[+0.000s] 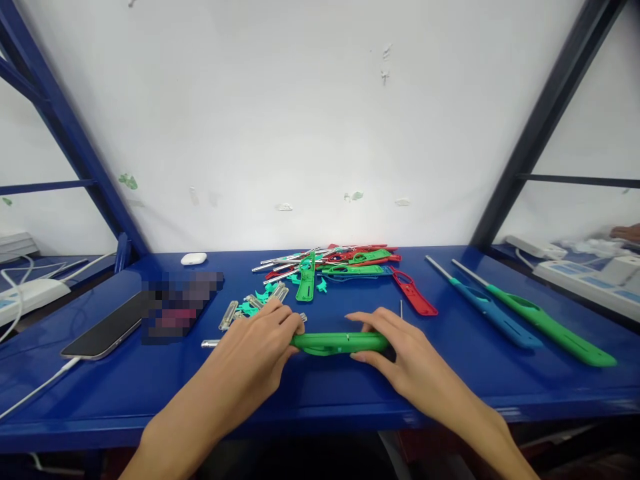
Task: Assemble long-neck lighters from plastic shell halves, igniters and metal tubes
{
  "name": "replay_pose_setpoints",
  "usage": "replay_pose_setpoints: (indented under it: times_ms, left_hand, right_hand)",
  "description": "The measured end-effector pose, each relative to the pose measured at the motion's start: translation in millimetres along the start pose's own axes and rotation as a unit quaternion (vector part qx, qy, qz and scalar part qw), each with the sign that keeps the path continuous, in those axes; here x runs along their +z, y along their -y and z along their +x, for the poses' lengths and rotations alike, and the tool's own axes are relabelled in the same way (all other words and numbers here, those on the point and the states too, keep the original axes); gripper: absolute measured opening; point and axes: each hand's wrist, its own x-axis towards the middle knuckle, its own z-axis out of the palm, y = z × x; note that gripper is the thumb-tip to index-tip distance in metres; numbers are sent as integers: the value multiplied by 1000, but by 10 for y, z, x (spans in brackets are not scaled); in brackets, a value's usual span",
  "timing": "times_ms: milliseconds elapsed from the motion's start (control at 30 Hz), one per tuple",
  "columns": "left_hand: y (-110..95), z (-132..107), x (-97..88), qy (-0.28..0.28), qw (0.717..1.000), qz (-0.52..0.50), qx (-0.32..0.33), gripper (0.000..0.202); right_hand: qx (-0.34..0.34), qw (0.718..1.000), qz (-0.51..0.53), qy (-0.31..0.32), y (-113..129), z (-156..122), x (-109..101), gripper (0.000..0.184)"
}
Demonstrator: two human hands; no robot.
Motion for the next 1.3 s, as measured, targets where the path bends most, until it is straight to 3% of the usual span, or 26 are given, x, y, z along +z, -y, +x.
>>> replay_pose_setpoints:
  times_ms: [267,533,800,933,1100,1300]
  left_hand:
    - [58,-68,-61,-39,998,-58,8,15]
    - [67,-137,-46,-93,984,-133,79,32]
    - [6,-88,-42,-160,968,-162,103,19]
    - [-17,-59,-69,-199,962,-144,119,17]
    - [12,-61,-75,-214,957,-135,142,19]
    - [-17,-87,-98,-211,956,-139,148,26]
  right_hand:
    - [8,993,92,-75,187,-40,-21,7]
    - [-28,986,97,-134,196,-86,-57,6]
    - [-35,979,98,-175,193,-76,-36,16]
    - [-44,981,98,-164,215,-89,-33,16]
    - [-45,985,97,-135,244,-98,-48,17]
    - [-78,977,89,-176,205,-111,-31,19]
